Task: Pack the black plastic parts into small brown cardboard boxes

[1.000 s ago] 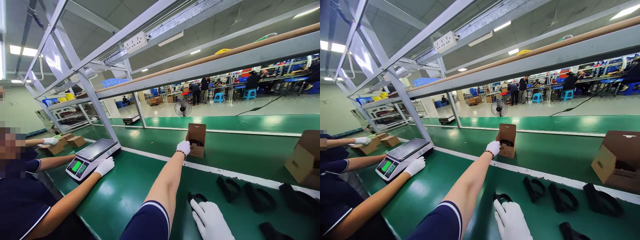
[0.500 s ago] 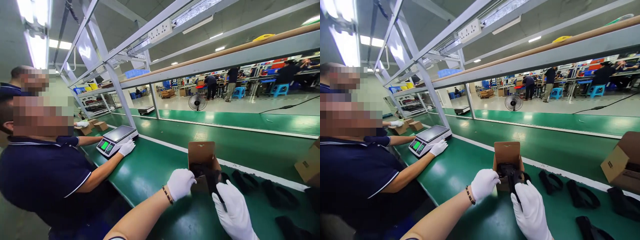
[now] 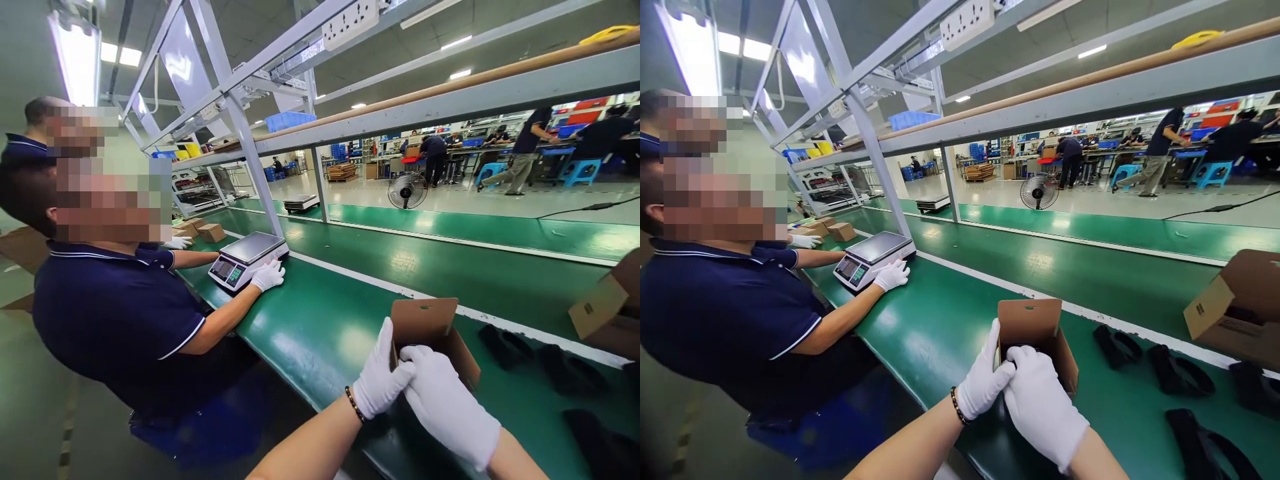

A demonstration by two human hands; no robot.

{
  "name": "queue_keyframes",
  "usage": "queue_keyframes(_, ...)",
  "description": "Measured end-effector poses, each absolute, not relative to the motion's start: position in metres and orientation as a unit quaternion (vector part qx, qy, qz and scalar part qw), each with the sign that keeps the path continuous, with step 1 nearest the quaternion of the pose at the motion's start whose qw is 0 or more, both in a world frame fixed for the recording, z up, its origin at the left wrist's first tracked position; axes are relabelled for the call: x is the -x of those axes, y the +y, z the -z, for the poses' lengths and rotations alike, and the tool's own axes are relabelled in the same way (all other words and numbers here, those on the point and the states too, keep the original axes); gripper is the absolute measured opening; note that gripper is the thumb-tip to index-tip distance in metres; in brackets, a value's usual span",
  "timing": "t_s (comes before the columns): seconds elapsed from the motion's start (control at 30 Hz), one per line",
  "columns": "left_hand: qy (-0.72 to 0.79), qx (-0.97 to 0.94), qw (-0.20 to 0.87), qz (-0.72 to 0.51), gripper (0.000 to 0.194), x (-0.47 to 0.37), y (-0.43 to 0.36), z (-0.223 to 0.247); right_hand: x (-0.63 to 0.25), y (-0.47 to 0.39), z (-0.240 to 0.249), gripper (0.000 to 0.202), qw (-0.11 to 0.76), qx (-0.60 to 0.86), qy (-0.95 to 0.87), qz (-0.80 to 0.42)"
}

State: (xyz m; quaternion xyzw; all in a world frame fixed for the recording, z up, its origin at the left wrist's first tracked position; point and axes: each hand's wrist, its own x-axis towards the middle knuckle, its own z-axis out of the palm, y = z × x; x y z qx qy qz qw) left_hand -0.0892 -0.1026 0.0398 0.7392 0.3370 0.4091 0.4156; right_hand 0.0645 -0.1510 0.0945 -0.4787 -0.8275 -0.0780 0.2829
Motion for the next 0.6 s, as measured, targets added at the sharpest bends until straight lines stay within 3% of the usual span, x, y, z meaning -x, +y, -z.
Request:
queue_keyframes(0.13,0.327,-0.708,0.441,-0.444,0.08,0.087,-0.098,-0.032,-0.113,-0.155,-0.083,0.033,0.551,0.53,-0.644,0.028)
queue_keyframes(0.27,0.33,-0.685,0.5,-0.415,0.072,0.084,-0.096,-0.038,-0.123,-0.144,-0.034,0.056,0.501,0.655,-0.541,-0.165)
queue_keyframes(0.33,0.369,-0.7,0.491,-0.364,0.077,0.079,-0.097,-0.045,-0.112,-0.139,-0.011,0.071,0.491,0.669,-0.522,-0.195)
queue_keyframes(0.43,0.396,-0.727,0.447,-0.339,0.092,0.073,-0.097,-0.047,-0.102,-0.136,0.003,0.085,0.515,0.641,-0.542,-0.173)
queue_keyframes(0.5,0.399,-0.731,0.394,-0.389,0.086,0.07,-0.095,-0.039,-0.103,-0.137,0.0,0.087,0.538,0.616,-0.563,-0.122)
queue_keyframes(0.6,0.387,-0.731,0.309,-0.469,0.084,0.068,-0.091,-0.025,-0.116,-0.14,-0.011,0.073,0.541,0.57,-0.618,0.003)
